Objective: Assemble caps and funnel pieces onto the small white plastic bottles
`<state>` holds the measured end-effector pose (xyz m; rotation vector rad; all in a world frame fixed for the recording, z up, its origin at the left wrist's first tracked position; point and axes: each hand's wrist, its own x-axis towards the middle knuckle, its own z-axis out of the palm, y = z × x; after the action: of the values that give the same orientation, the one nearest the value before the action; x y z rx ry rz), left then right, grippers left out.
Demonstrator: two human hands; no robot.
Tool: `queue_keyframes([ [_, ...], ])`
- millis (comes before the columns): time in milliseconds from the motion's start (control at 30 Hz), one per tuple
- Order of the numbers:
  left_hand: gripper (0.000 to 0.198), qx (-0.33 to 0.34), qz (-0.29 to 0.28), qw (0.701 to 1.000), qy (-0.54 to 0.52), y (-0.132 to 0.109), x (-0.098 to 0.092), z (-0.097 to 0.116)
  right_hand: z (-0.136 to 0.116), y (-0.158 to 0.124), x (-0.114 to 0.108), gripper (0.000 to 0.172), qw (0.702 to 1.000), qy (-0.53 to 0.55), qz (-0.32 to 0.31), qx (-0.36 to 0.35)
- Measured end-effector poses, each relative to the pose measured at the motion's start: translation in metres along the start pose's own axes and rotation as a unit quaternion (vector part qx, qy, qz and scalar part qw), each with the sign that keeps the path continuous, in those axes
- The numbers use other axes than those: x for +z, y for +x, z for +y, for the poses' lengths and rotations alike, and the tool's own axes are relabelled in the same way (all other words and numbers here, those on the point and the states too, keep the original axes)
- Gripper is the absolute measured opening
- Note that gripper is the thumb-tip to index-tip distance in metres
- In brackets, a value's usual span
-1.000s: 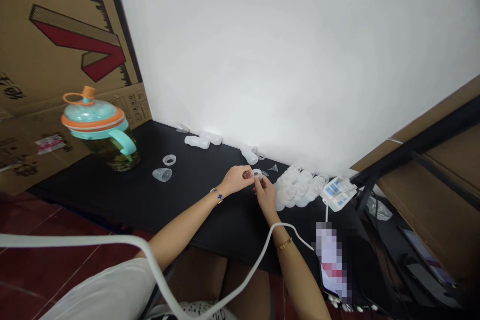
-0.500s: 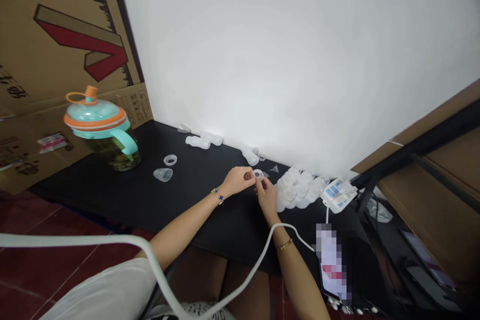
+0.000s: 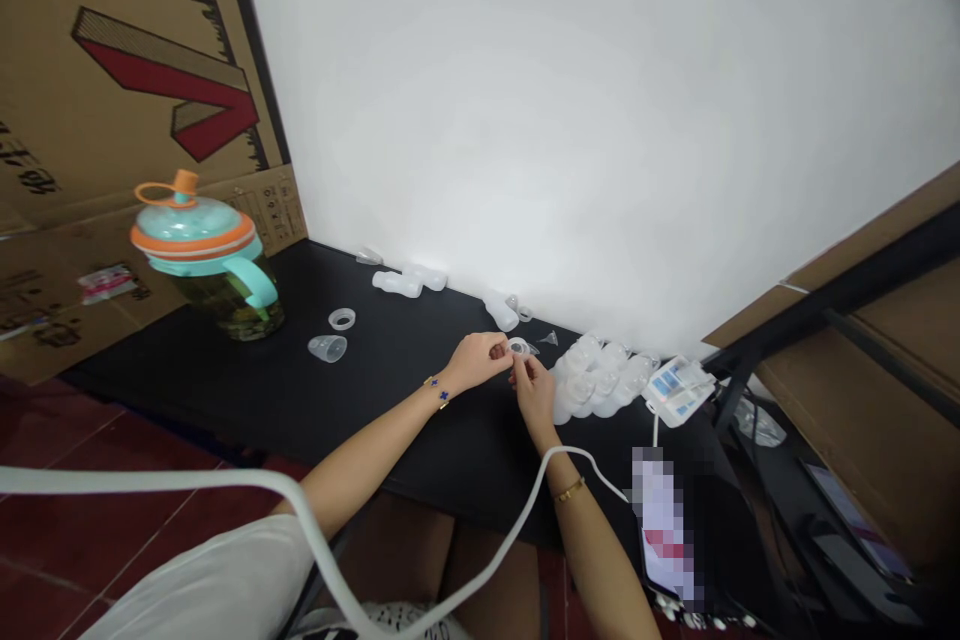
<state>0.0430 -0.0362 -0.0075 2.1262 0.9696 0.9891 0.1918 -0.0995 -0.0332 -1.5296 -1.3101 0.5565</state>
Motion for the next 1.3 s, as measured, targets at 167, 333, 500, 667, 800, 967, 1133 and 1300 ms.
queue_keyframes([
  [167, 0.018, -0.014, 0.001, 0.999, -0.040, -0.0001, -0.0015, 0.0000, -0.0006, -0.0011, 0.0010, 0.043, 0.999, 0.035, -0.006, 0.008],
  [333, 0.015, -0.020, 0.001, 0.999, -0.028, 0.0002, -0.0033, 0.0013, 0.0020, 0.0016, -0.0008, 0.037, 0.995, 0.091, 0.000, 0.029],
  [500, 0.019, 0.000, -0.017, 0.999, 0.047, -0.0004, -0.0008, -0.0010, 0.0035, 0.0029, -0.0018, 0.039, 0.995, 0.094, -0.001, 0.029],
  [667, 0.025, 0.018, -0.023, 0.996, 0.089, -0.0016, 0.0023, -0.0021, 0.0042, 0.0039, -0.0016, 0.039, 0.994, 0.099, 0.006, 0.046],
  [800, 0.026, 0.023, -0.029, 0.995, 0.088, -0.0019, 0.0029, -0.0009, 0.0049, 0.0051, -0.0018, 0.038, 0.993, 0.104, 0.012, 0.052],
  [967, 0.026, 0.030, -0.030, 0.996, 0.085, -0.0017, 0.0013, -0.0010, 0.0043, 0.0050, -0.0017, 0.037, 0.993, 0.107, 0.009, 0.047],
  [1133, 0.026, 0.041, -0.029, 0.996, 0.075, -0.0018, -0.0012, -0.0006, 0.0017, 0.0043, -0.0012, 0.040, 0.993, 0.112, 0.016, 0.043],
  [1300, 0.027, 0.049, -0.023, 0.997, 0.061, -0.0021, -0.0022, 0.0001, 0.0002, 0.0049, -0.0014, 0.042, 0.992, 0.120, 0.017, 0.038],
])
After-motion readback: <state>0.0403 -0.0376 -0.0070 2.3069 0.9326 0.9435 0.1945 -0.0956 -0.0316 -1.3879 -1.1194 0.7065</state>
